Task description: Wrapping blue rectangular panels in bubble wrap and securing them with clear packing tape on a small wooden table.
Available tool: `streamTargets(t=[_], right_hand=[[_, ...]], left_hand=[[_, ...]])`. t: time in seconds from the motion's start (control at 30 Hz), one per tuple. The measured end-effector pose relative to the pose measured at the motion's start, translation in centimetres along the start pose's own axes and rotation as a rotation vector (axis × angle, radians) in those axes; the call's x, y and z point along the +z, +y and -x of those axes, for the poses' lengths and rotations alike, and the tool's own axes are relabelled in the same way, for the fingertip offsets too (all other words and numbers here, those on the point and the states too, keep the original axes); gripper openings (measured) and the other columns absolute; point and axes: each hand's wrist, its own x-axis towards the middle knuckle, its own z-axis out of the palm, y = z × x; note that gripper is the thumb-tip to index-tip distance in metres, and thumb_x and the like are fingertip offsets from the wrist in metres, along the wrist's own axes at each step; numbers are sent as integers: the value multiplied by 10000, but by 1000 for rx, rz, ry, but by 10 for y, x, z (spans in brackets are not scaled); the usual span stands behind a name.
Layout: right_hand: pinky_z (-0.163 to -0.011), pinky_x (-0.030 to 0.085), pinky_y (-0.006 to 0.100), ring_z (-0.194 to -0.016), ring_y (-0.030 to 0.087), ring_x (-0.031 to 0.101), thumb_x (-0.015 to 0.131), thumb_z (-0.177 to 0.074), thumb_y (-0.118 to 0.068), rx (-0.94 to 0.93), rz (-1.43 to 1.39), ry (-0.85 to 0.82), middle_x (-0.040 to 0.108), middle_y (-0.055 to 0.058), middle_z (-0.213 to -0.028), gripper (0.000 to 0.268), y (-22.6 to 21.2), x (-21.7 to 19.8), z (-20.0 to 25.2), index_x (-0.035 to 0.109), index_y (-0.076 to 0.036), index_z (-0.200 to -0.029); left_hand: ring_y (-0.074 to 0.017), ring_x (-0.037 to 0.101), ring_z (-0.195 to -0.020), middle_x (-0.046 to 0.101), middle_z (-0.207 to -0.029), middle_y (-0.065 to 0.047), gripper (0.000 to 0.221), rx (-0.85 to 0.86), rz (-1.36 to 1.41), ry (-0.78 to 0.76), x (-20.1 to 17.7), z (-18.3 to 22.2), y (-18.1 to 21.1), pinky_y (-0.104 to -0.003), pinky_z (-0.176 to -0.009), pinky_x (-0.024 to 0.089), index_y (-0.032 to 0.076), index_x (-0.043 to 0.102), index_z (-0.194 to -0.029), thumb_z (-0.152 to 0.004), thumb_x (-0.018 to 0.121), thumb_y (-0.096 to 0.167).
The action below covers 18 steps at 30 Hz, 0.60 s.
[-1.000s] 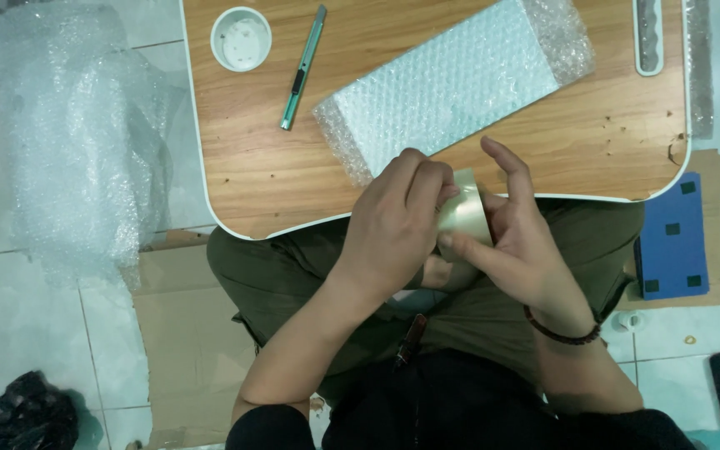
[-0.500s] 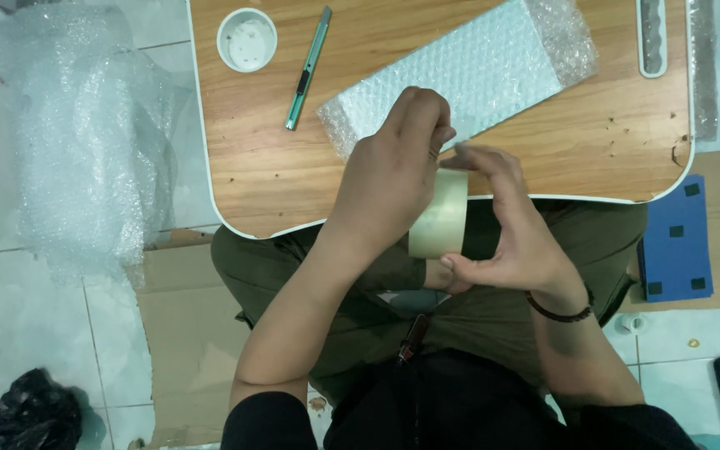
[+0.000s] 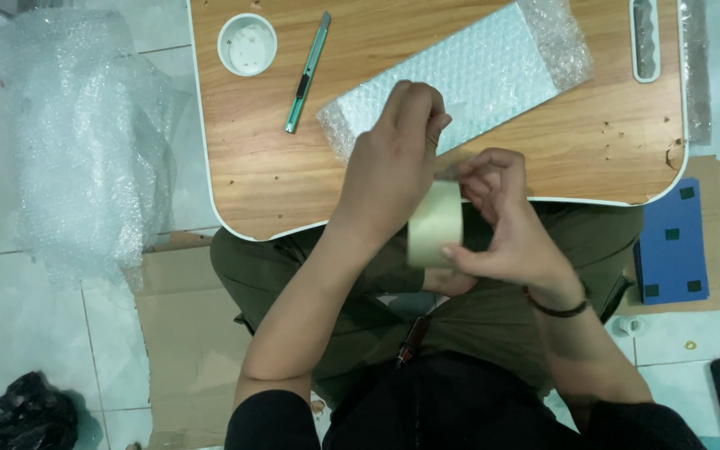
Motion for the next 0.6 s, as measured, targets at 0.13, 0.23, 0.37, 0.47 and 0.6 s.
streamTargets(t=[0.13, 0.23, 0.37, 0.47, 0.6], right_hand=[[-1073, 455, 362, -1242, 281, 491, 662, -781, -178, -125, 49, 1, 306, 183, -1430, 785, 16, 3, 0, 257, 66, -1407], [-1165, 407, 497, -1330, 358, 455, 619, -849, -71, -277, -115, -40, 353, 199, -1435, 686, 12, 9, -4, 184, -108, -1378], [-1128, 441, 492, -1289, 325, 458, 767, -718, -110, -327, -77, -96, 389, 180, -1392, 893, 9, 3, -9, 189, -157, -1396], [-1111, 477, 452, -1275, 309, 488, 834, -683, -110, -349, 14, -91, 398, 179, -1399, 960, 6, -3, -10, 205, -128, -1409], [-1049, 472, 389, -1330, 298, 465, 827, -656, -188, -235, 93, -186, 398, 159, -1475, 912, -14, -16, -17, 384, -89, -1446]], left_hand=[[-253, 600, -649, 546, -991, -71, 201, 37, -54, 3, 3, -3, -7, -402, -557, 505, 46, 458, -1053, -966, 635, 10], [-241, 607, -707, 562, -980, -59, 136, -3, 38, 19, -3, -4, -2, -390, -624, 502, 62, 471, -1041, -996, 599, 46], [-230, 612, -693, 570, -967, -50, 150, -8, 5, 32, -6, -6, -1, -385, -607, 500, 69, 477, -1044, -992, 616, 55], [-228, 607, -713, 575, -951, -54, 168, 16, 13, 13, -11, -8, 2, -379, -637, 497, 66, 485, -1026, -970, 641, 38], [-204, 589, -714, 565, -927, -52, 221, 71, 60, 13, -7, -10, -1, -360, -660, 490, 60, 497, -1009, -929, 687, -20]])
